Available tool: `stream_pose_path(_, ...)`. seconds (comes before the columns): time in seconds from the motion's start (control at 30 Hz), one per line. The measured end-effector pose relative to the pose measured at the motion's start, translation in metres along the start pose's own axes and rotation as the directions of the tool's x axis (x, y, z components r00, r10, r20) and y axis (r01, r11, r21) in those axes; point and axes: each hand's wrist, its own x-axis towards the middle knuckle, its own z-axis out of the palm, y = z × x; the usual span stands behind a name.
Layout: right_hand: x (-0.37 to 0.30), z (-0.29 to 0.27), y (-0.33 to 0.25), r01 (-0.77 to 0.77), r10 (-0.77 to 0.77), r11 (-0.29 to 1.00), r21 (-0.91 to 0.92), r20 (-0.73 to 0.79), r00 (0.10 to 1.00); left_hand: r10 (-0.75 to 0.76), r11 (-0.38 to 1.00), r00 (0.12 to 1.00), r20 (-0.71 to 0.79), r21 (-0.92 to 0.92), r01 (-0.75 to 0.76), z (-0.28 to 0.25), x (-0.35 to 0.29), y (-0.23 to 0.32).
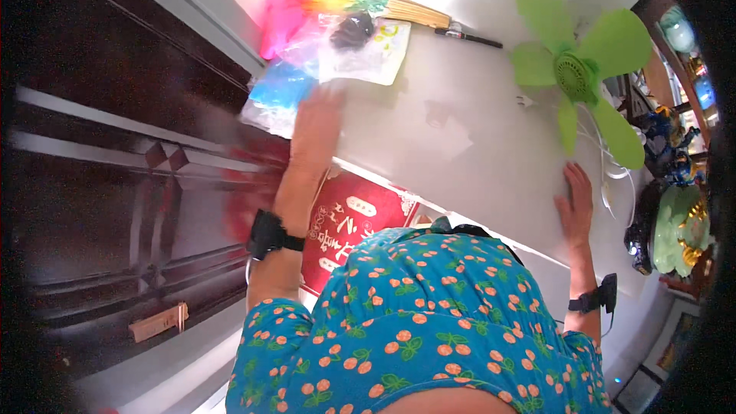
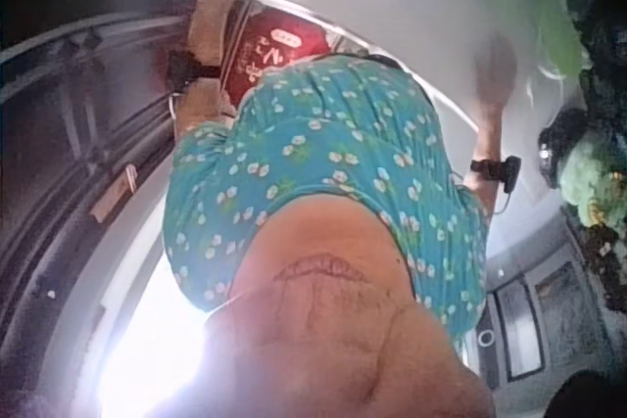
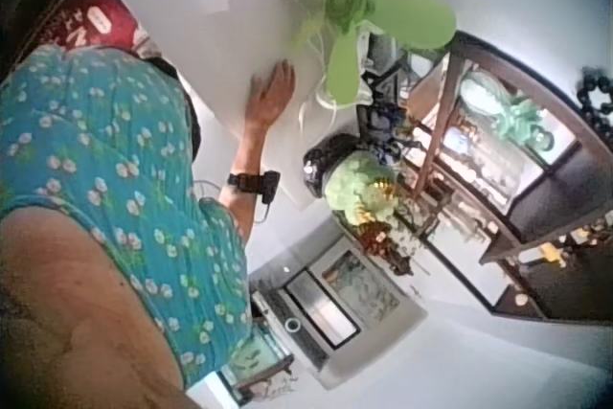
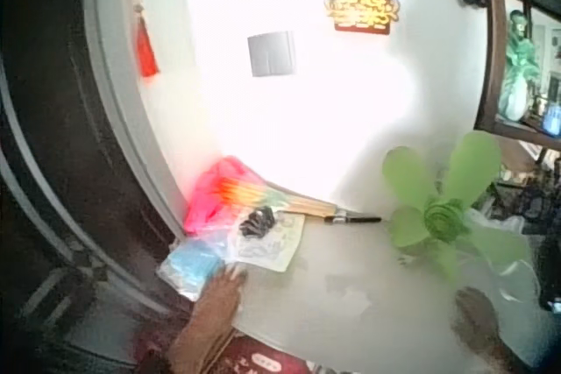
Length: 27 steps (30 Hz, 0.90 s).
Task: Cleaning ornaments, a shelf, and the front door with a cloth.
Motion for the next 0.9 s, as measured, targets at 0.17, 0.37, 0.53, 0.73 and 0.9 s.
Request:
stream_pose_path(0.17, 0.003, 0.000, -0.007, -0.034, 0.034, 0.999, -0.005, 0.015, 0.999, -0.043, 0.987, 0.969, -0.241, -0.163, 0.003, 0.037, -0.015, 0.004)
stream_pose_path(0.37, 0.000, 0.003, -0.001, -0.026, 0.026, 0.999, 0.018, 0.021, 0.999, 0.227, 0.899, 0.956, -0.188, -0.336, -0.280, 0.031, -0.035, 0.081)
stream_pose_path(0.53, 0.002, 0.001, 0.003, -0.051, 0.051, 0.999, -0.007, 0.017, 0.999, 0.472, 0.737, 0.865, -0.171, -0.462, -0.493, 0.015, -0.039, 0.162)
stream_pose_path(0.73, 0.003, 0.005, 0.002, -0.083, 0.083, 0.997, 0.003, 0.021, 0.996, 0.695, 0.457, 0.666, -0.272, -0.549, -0.700, 0.028, -0.015, 0.199)
stream_pose_path(0.9, 0.003, 0.006, 0.002, -0.075, 0.075, 0.997, 0.003, 0.022, 0.997, 0.605, 0.665, 0.765, -0.221, -0.388, -0.638, 0.036, 0.000, 0.190)
